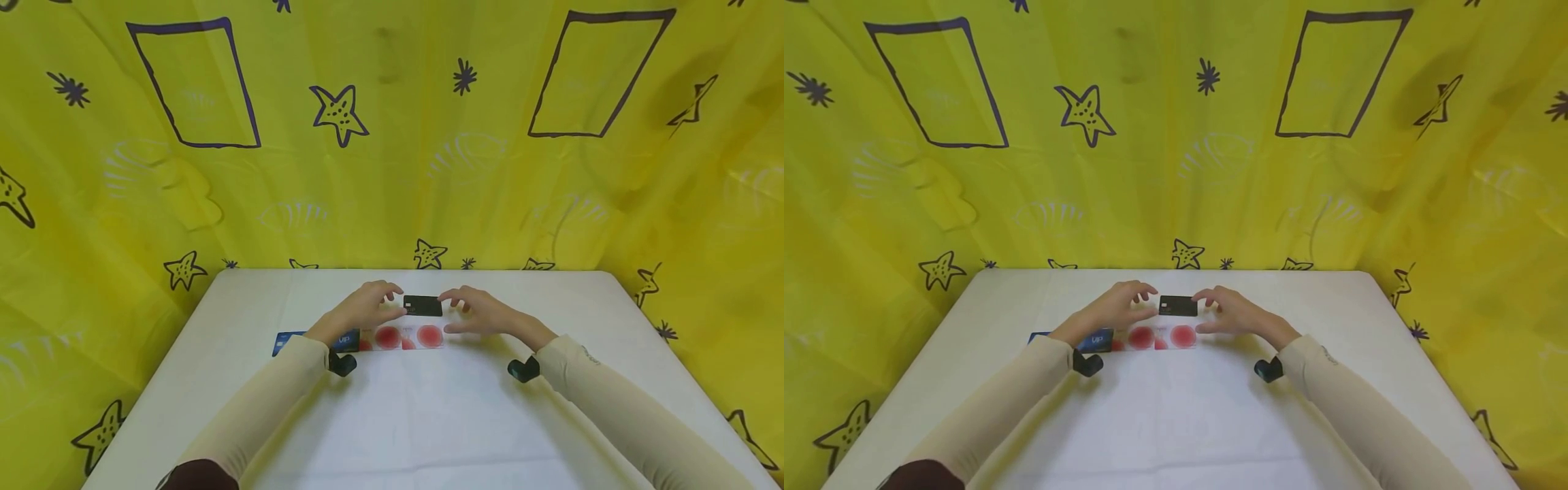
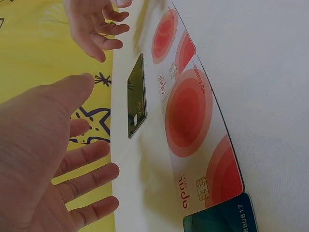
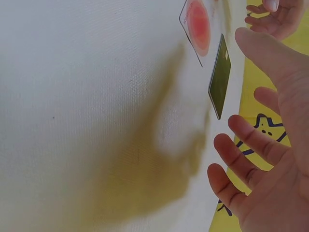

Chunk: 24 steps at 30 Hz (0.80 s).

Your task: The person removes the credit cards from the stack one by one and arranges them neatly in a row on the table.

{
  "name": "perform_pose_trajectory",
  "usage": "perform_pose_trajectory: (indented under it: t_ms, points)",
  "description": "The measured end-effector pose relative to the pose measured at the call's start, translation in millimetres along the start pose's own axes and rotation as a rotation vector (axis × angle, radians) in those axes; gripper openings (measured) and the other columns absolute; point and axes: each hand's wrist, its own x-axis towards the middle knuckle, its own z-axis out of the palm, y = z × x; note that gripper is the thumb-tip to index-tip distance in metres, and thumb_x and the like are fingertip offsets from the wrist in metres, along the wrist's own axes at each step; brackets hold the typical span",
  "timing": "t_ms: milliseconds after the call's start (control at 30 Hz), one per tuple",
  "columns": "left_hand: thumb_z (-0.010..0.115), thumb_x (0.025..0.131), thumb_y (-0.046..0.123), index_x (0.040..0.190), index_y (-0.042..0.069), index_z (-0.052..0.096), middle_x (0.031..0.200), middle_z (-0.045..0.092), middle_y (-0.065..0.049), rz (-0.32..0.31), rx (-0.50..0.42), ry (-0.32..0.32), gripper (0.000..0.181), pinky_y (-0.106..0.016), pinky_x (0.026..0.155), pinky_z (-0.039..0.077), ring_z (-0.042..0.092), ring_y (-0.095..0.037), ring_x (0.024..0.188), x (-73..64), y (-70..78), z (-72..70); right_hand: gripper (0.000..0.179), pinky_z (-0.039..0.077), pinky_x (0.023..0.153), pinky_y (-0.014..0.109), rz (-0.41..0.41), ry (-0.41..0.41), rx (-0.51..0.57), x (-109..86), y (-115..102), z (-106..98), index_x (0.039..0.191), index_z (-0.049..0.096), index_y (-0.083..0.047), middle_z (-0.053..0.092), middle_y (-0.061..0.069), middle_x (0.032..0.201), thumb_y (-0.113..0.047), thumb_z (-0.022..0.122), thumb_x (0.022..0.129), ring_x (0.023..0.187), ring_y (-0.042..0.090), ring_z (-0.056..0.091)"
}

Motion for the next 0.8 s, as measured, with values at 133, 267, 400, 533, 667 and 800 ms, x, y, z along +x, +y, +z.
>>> perform_pose_trajectory:
  t_ms: [133, 267, 400, 533, 667, 800]
  points:
    - [0.07, 0.097, 0.038, 0.139, 0.008, 0.061, 0.125, 0.065, -0.013, 0.005, 0.001, 0.002, 0.052, -0.04, 0.093, 0.053, 0.061, -0.026, 0.11, 1.3, -1.4, 0.6, 0.067, 0.051, 0.092, 0.048, 0.004, 0.001, 0.015, 1.0, -0.8, 1.0, 0.144, 0.056, -0.012, 0.061, 0.014, 0.123, -0.036, 0.082, 0.088, 0.107, 0.031, 0.059]
    - [0.07, 0.097, 0.037, 0.139, 0.008, 0.061, 0.126, 0.065, -0.014, 0.01, 0.004, 0.007, 0.051, -0.041, 0.095, 0.053, 0.06, -0.027, 0.112, 2.0, -2.4, 1.2, 0.068, 0.051, 0.093, 0.049, 0.006, 0.007, 0.017, 2.8, -0.5, 2.5, 0.145, 0.056, -0.012, 0.06, 0.015, 0.124, -0.038, 0.082, 0.088, 0.107, 0.031, 0.059]
    - [0.07, 0.097, 0.037, 0.14, 0.008, 0.061, 0.129, 0.063, -0.014, 0.029, 0.029, 0.028, 0.052, -0.043, 0.099, 0.051, 0.059, -0.028, 0.118, 3.3, -4.3, 2.3, 0.067, 0.051, 0.094, 0.051, -0.008, 0.036, 0.014, 5.4, 0.3, 3.2, 0.144, 0.056, -0.01, 0.06, 0.017, 0.125, -0.036, 0.082, 0.088, 0.108, 0.034, 0.059]
    - [0.072, 0.097, 0.036, 0.141, 0.008, 0.059, 0.13, 0.062, -0.015, 0.038, 0.05, 0.047, 0.053, -0.046, 0.103, 0.048, 0.059, -0.03, 0.12, 5.3, -6.5, 4.1, 0.067, 0.05, 0.094, 0.053, -0.016, 0.07, 0.009, 9.3, 2.4, 4.9, 0.144, 0.056, -0.008, 0.059, 0.019, 0.126, -0.035, 0.082, 0.088, 0.109, 0.036, 0.058]
    - [0.072, 0.096, 0.035, 0.142, 0.008, 0.058, 0.131, 0.06, -0.015, 0.025, 0.056, 0.058, 0.056, -0.048, 0.104, 0.047, 0.059, -0.031, 0.12, 7.9, -8.9, 7.5, 0.067, 0.05, 0.094, 0.054, -0.011, 0.093, 0.002, 13.5, 5.1, 7.7, 0.143, 0.056, -0.008, 0.059, 0.019, 0.125, -0.035, 0.082, 0.088, 0.109, 0.036, 0.058]
    - [0.073, 0.096, 0.037, 0.143, 0.009, 0.057, 0.13, 0.06, -0.013, 0.004, 0.093, 0.061, 0.058, -0.046, 0.105, 0.047, 0.059, -0.029, 0.12, 12.7, -11.6, 11.8, 0.066, 0.049, 0.094, 0.052, 0.002, 0.121, -0.003, 17.1, 7.0, 9.6, 0.143, 0.057, -0.008, 0.059, 0.02, 0.124, -0.034, 0.082, 0.087, 0.106, 0.034, 0.058]
